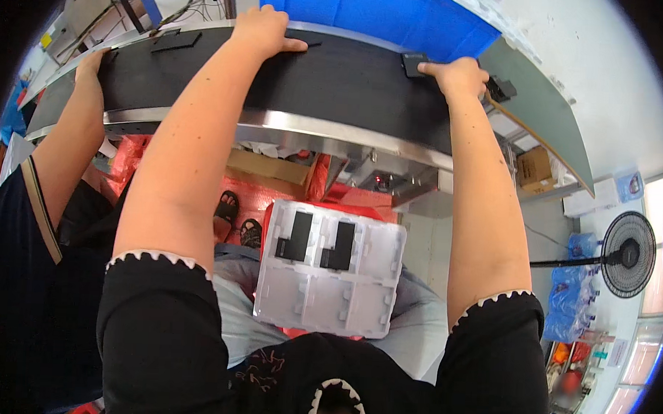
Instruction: Sorting black plastic parts from a conveyor into a compartmentalized tray.
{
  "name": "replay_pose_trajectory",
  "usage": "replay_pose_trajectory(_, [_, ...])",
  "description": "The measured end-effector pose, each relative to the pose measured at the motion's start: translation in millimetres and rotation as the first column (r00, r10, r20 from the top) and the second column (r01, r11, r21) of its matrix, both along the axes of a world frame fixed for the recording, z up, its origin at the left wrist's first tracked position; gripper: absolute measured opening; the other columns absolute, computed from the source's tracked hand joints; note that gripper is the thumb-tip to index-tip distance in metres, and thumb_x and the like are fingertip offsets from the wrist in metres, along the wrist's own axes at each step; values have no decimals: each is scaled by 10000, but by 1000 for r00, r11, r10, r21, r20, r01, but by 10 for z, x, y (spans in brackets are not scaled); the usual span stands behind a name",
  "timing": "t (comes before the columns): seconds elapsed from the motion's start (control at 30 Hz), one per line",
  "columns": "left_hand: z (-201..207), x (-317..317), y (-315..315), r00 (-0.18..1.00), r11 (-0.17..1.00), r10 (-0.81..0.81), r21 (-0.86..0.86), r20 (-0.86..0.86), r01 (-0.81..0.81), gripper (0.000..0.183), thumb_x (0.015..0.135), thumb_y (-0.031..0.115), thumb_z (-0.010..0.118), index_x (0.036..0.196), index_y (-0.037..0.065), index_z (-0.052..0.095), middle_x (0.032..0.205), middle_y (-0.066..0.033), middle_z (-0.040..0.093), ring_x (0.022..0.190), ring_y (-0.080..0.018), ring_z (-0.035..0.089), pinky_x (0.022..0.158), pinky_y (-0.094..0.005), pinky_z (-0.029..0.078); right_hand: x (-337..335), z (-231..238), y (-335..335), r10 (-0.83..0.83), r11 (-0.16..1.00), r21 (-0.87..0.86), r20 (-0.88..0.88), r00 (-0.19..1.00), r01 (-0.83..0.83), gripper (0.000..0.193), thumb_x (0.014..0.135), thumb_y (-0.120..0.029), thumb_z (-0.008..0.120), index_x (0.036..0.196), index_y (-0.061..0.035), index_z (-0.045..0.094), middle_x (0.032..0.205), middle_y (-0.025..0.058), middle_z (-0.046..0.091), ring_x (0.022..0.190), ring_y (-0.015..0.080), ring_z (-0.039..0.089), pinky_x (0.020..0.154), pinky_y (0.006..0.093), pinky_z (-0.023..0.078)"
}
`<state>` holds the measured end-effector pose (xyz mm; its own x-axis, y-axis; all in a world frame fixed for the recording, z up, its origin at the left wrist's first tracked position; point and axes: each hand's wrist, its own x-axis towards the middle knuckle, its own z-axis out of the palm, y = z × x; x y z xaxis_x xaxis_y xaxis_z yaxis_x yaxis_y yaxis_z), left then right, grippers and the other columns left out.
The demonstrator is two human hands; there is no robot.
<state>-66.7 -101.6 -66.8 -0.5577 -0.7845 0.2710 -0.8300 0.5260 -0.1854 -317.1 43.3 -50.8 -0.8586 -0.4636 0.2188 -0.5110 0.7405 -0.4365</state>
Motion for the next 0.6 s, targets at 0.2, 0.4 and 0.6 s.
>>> replay_pose_trajectory(0.2, [-200,-88,71,988,995,81,65,-135,-73,761,687,709,606,1101,71,615,1141,-170,577,1074,-319,568,881,-439,468,-106,-179,376,422,563,-767,-53,905,-308,440,678,-88,765,1036,87,579,877,149,629,852,239,616,780,361,498])
replay_pose_trajectory(0.4, [3,-141,455,996,981,57,187,-68,-43,806,686,744,567,938,-18,642,976,-209,644,948,-339,623,813,-435,487,511,249,1874,802,434,-783,109,588,-446,287,710,31,696,987,-1,625,802,17,612,701,70,545,611,200,423])
replay_pose_trajectory(0.6, [-240,-110,493,935,960,-48,244,-353,141,467,834,434,623,950,-19,629,881,-164,652,783,-290,624,709,-363,491,626,-1093,2596,727,686,-665,621,292,-294,403,740,87,634,1120,-28,569,754,-44,491,688,46,494,609,194,399])
